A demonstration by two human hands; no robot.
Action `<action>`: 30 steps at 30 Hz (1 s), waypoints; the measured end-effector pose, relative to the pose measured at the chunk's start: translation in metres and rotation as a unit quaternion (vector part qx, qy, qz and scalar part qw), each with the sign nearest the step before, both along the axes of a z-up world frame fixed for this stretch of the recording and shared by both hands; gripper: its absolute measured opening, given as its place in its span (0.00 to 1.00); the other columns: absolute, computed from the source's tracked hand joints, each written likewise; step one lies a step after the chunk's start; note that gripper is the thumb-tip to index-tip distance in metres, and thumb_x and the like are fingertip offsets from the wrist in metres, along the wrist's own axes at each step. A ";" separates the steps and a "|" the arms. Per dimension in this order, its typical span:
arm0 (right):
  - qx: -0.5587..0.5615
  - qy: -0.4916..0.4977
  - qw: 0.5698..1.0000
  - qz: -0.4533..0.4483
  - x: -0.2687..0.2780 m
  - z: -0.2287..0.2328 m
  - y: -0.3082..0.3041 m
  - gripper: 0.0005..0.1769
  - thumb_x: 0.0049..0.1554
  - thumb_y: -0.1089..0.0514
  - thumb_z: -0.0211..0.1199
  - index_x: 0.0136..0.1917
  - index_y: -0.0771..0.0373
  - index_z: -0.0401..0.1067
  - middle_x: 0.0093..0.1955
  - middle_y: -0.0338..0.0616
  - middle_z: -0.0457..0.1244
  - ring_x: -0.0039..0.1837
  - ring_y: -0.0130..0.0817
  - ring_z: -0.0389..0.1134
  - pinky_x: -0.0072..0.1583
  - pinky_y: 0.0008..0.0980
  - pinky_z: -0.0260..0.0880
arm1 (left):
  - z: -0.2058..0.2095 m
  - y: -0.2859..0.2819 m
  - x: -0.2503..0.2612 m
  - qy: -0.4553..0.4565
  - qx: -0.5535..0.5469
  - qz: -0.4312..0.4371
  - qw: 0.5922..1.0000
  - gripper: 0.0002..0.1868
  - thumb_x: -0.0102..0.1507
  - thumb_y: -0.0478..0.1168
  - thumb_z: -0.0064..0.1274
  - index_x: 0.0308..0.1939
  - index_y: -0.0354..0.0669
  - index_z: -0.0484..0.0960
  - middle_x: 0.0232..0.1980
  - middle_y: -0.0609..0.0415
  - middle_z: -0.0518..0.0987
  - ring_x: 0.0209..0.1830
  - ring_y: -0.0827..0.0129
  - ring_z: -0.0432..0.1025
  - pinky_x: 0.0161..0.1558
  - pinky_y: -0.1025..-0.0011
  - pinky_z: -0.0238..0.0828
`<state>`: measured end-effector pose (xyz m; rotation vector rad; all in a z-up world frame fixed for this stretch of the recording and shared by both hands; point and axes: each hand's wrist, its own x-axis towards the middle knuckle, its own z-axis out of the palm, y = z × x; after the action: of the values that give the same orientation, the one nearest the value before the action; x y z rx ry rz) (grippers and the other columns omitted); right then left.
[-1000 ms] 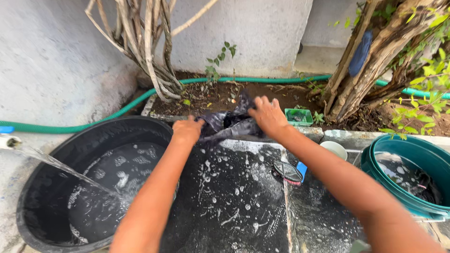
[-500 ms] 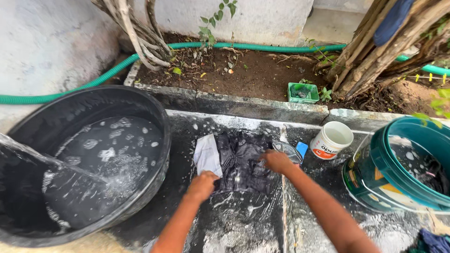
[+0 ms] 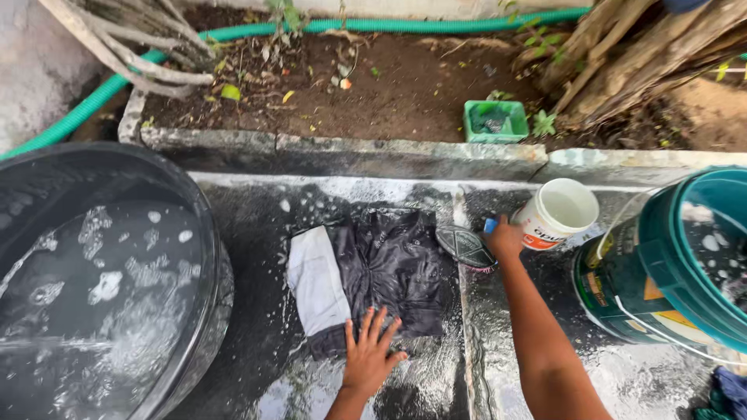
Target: The person washes clothes by applying soap, scrubbing the garments with a brush and by hand, and rinsing them in a basin of water.
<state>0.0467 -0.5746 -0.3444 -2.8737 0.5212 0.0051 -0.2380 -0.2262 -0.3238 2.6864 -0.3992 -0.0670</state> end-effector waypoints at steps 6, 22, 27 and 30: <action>-0.024 0.074 0.993 0.089 0.000 0.000 0.010 0.40 0.48 0.55 0.70 0.73 0.53 0.60 0.63 0.73 0.60 0.65 0.71 0.63 0.62 0.57 0.69 | 0.016 0.000 -0.037 0.097 -0.038 -0.054 0.993 0.38 0.66 0.65 0.47 0.75 0.55 0.63 0.82 0.52 0.49 0.82 0.52 0.34 0.72 0.34 0.20; 0.096 -0.315 0.938 0.106 -0.056 0.028 0.046 0.28 0.62 0.56 0.46 0.74 0.62 0.64 0.53 0.61 0.69 0.53 0.60 0.70 0.53 0.54 0.69 | -0.006 -0.009 -0.057 -0.005 -0.065 0.082 0.995 0.28 0.70 0.52 0.46 0.71 0.45 0.67 0.78 0.50 0.60 0.80 0.59 0.49 0.76 0.48 0.34; 0.673 -0.024 0.694 0.254 -0.094 -0.014 0.163 0.24 0.63 0.49 0.55 0.67 0.64 0.70 0.73 0.41 0.62 0.65 0.38 0.65 0.65 0.39 0.64 | -0.008 -0.010 -0.056 0.002 -0.058 0.082 0.995 0.26 0.71 0.52 0.44 0.71 0.47 0.67 0.77 0.49 0.60 0.78 0.57 0.49 0.76 0.49 0.35; 0.612 0.018 0.755 0.235 -0.095 -0.025 0.187 0.38 0.53 0.61 0.61 0.76 0.51 0.60 0.62 0.48 0.63 0.57 0.44 0.67 0.56 0.42 0.66 | -0.008 -0.008 -0.056 0.044 -0.062 0.098 0.992 0.26 0.71 0.52 0.43 0.71 0.51 0.68 0.76 0.51 0.61 0.79 0.59 0.49 0.77 0.51 0.35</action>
<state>-0.0487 -0.3878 -0.3691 -1.6014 -0.2139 0.3455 -0.2936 -0.2343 -0.3319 2.5750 -0.1085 -0.0996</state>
